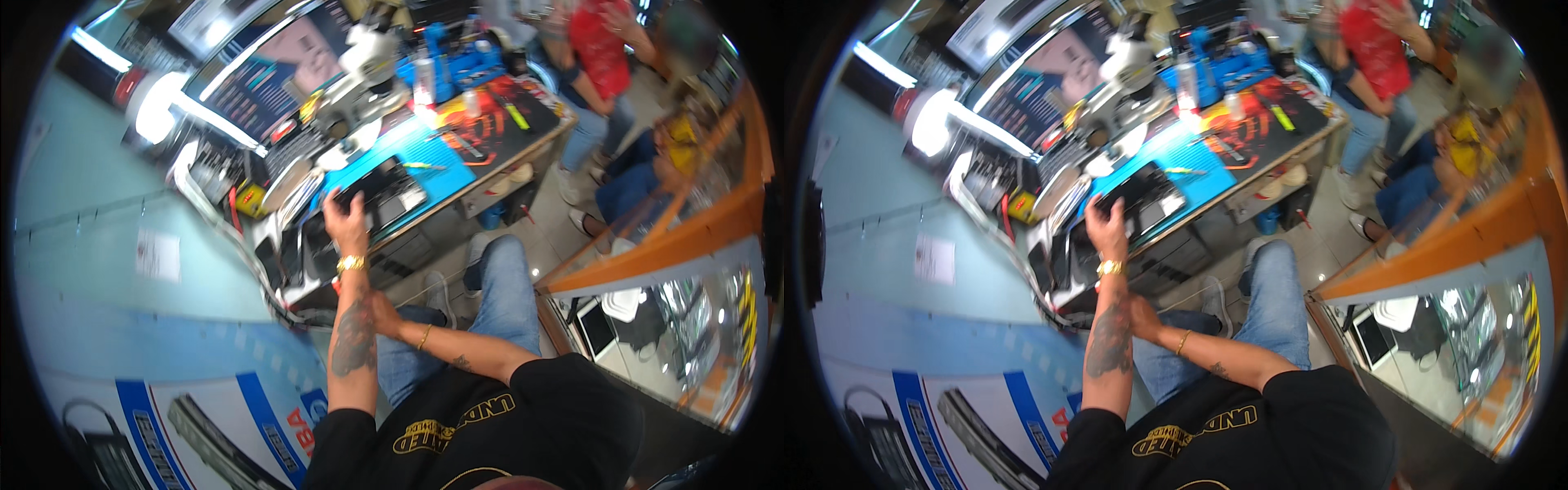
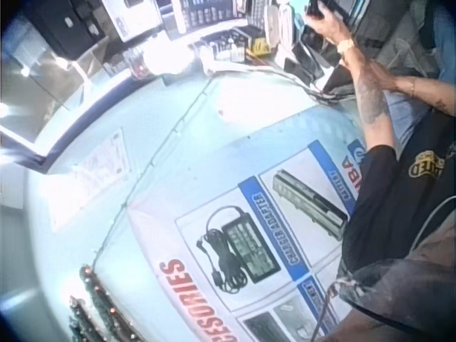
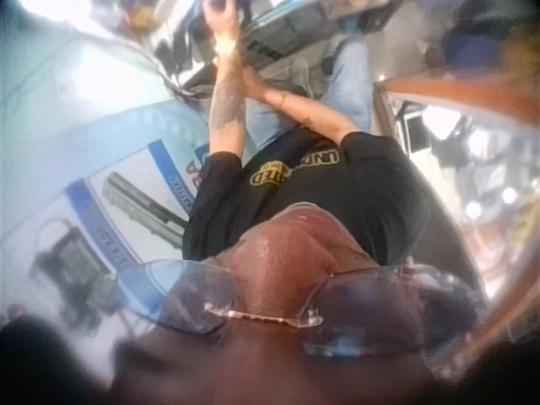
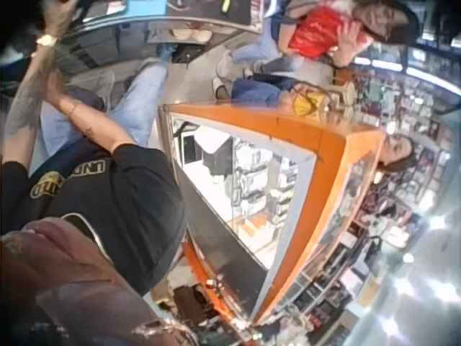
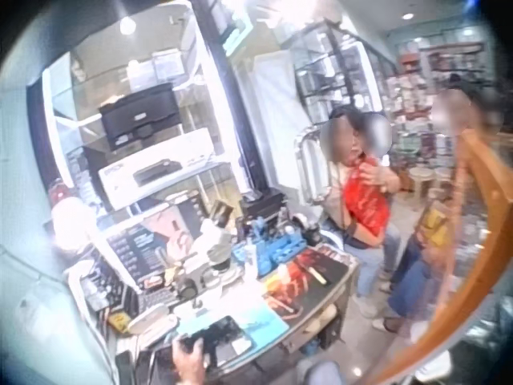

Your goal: The person disassembles a mobile phone using a screwdriver, removing screws from the internal components and separating the screen from the body.

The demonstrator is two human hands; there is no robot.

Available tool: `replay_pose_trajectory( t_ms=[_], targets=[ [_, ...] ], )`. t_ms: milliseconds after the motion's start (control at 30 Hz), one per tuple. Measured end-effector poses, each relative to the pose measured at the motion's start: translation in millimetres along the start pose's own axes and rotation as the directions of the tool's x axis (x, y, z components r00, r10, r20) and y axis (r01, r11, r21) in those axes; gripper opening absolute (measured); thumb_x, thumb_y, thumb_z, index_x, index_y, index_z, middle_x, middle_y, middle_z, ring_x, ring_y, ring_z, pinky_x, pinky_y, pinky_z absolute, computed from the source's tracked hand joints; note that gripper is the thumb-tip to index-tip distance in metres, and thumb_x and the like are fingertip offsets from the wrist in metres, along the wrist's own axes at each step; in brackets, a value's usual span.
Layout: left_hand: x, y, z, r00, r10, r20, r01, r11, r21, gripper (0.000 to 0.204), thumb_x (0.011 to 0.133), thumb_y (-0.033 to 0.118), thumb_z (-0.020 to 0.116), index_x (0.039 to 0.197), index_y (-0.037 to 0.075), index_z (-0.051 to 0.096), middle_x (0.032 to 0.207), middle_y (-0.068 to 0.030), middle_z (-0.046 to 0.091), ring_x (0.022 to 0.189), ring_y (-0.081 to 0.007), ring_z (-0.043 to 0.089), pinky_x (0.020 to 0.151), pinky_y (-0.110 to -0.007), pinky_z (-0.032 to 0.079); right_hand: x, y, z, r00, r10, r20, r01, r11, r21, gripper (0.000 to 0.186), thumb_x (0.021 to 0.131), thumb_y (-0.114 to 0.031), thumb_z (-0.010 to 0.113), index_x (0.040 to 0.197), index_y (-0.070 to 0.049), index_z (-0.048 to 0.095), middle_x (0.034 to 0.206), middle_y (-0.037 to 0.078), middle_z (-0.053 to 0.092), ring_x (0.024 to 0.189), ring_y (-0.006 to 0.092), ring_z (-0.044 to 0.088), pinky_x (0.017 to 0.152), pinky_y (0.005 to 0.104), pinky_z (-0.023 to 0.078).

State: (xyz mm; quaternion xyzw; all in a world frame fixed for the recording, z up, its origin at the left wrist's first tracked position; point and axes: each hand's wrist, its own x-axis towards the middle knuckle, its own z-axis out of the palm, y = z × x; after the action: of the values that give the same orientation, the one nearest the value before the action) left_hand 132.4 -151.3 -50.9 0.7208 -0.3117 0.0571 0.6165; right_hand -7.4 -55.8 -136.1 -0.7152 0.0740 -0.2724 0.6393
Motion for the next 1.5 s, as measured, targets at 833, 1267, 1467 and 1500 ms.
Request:
replay_pose_trajectory(
  t_ms=[833, 1267, 1467, 1500],
  targets=[
    [-2.4, 9.3, 2.4, 0.999, -0.038, -0.002, 0.038, 0.996, -0.082, 0.041, 0.089, 0.011, 0.079, 0.126, 0.006, 0.062, 0.089, -0.0053, 0.069, 0.076, -0.0123, 0.061, 0.068, -0.03, 0.051, 13.6, -33.2, -13.1, 0.976, -0.191, 0.105, 0.218, 0.848, -0.482, 0.062, 0.096, -0.015, 0.064, 0.154, -0.005, 0.044, 0.103, 0.023, 0.065, 0.093, 0.0296, 0.065, 0.082, 0.0426, 0.047],
    [2.4, 3.4, 9.7, 0.994, -0.056, 0.09, 0.078, 0.964, -0.254, 0.045, 0.095, 0.004, 0.074, 0.136, 0.002, 0.055, 0.109, -0.0071, 0.068, 0.097, -0.0124, 0.064, 0.086, -0.027, 0.053, 93.1, -132.1, -203.1, 0.996, -0.055, 0.072, 0.09, 0.505, -0.858, 0.045, 0.093, -0.023, 0.069, 0.135, -0.01, 0.064, 0.08, 0.016, 0.071, 0.078, 0.0359, 0.071, 0.067, 0.0471, 0.054],
    [-5.9, 6.5, 6.0, 0.984, -0.147, 0.1, 0.168, 0.953, -0.253, 0.049, 0.094, -0.002, 0.073, 0.139, 0.003, 0.052, 0.105, -0.0047, 0.068, 0.094, -0.0106, 0.064, 0.083, -0.026, 0.053, 148.5, -158.4, -175.1, 0.87, 0.19, 0.455, 0.336, 0.447, -0.829, 0.036, 0.087, -0.037, 0.074, 0.086, -0.001, 0.077, 0.074, 0.021, 0.072, 0.072, 0.0353, 0.074, 0.062, 0.0467, 0.058],
    [-6.2, 4.1, 4.2, 0.981, -0.162, 0.107, 0.178, 0.97, -0.165, 0.052, 0.094, -0.002, 0.073, 0.141, 0.004, 0.052, 0.104, -0.0047, 0.068, 0.095, -0.0103, 0.063, 0.082, -0.026, 0.053, 146.6, -157.6, -175.6, 0.862, 0.202, 0.466, 0.328, 0.477, -0.815, 0.041, 0.088, -0.041, 0.073, 0.075, -0.002, 0.076, 0.074, 0.022, 0.072, 0.073, 0.0368, 0.074, 0.063, 0.0482, 0.058]
  ],
)
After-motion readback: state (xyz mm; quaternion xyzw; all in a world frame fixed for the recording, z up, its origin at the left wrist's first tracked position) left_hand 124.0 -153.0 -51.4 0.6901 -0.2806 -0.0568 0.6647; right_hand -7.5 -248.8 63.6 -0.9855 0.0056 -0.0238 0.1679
